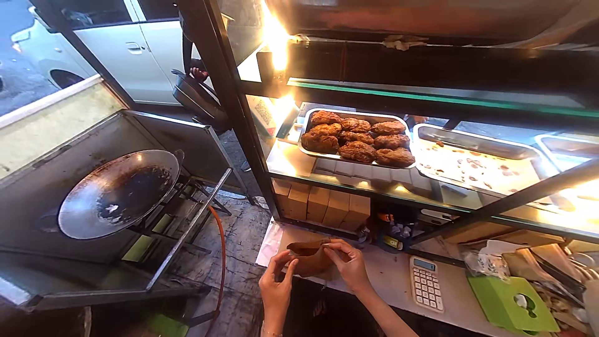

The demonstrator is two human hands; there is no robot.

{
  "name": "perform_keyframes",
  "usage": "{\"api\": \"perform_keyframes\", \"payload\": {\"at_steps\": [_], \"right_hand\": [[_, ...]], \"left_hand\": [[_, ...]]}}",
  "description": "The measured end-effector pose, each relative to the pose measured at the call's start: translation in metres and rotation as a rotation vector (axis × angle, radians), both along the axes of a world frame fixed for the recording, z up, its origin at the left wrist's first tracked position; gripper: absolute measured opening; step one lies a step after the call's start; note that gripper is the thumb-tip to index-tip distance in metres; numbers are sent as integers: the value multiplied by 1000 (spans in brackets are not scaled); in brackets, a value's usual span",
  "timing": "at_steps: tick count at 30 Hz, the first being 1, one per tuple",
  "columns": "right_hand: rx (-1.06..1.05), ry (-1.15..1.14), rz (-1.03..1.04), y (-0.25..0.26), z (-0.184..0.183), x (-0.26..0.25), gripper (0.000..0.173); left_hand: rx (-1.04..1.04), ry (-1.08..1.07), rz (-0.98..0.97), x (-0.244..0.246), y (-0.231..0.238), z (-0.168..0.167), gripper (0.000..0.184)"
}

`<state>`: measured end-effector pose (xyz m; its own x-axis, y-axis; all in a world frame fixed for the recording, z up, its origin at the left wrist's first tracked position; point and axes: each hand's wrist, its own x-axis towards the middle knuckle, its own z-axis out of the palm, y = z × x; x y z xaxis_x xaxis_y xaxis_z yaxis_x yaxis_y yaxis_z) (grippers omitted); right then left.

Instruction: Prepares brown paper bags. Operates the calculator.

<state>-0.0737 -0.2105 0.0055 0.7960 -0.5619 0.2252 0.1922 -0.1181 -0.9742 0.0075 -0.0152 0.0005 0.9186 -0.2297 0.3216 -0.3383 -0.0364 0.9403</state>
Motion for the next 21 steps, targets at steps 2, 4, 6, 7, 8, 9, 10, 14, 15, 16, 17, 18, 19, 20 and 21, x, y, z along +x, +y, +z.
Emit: {"api": "perform_keyframes", "payload": {"at_steps": [2, 4, 6, 7, 8, 9, 10, 14, 15, 16, 17, 18, 19, 20, 21], "right_hand": [[-29, -3, 41, -4, 0, 0, 13], [-40, -1, 71, -8, -1, 1, 13], [-44, 3, 104, -12, 0, 1, 13], [-51, 4, 123, -13, -1, 1, 13], [-64, 4, 140, -14, -3, 1, 13], [-78, 4, 155, -15, -4, 2, 13], [-92, 5, 162, -17, -4, 2, 12], [-105, 7, 130, -29, 7, 6, 11], [-91, 20, 116, -30, 8, 6, 11], [-70, 48, 97, -30, 10, 6, 13], [-40, 88, 79, -31, 11, 7, 16], [-9, 131, 73, -31, 12, 8, 22], [17, 167, 77, -33, 15, 10, 27], [38, 189, 88, -34, 17, 12, 27], [44, 201, 106, -35, 19, 13, 21]], "left_hand": [[13, -58, -11, 9, 4, -4, 20], [43, -122, 0, 16, 5, -5, 12], [60, -141, -48, 22, 6, -5, 8], [62, -139, -98, 26, 5, -5, 7], [50, -136, -153, 31, 4, -6, 6], [26, -131, -197, 34, 2, -8, 5], [9, -124, -218, 37, 0, -10, 5], [26, -129, -185, 46, -8, -4, 7], [42, -132, -174, 46, -10, -3, 7], [59, -130, -161, 46, -14, -4, 6], [72, -113, -151, 46, -17, -5, 6], [83, -74, -144, 45, -20, -5, 7], [98, -29, -133, 44, -22, -5, 8], [108, 30, -123, 43, -24, -2, 9], [105, 111, -111, 42, -26, 1, 11]]}}
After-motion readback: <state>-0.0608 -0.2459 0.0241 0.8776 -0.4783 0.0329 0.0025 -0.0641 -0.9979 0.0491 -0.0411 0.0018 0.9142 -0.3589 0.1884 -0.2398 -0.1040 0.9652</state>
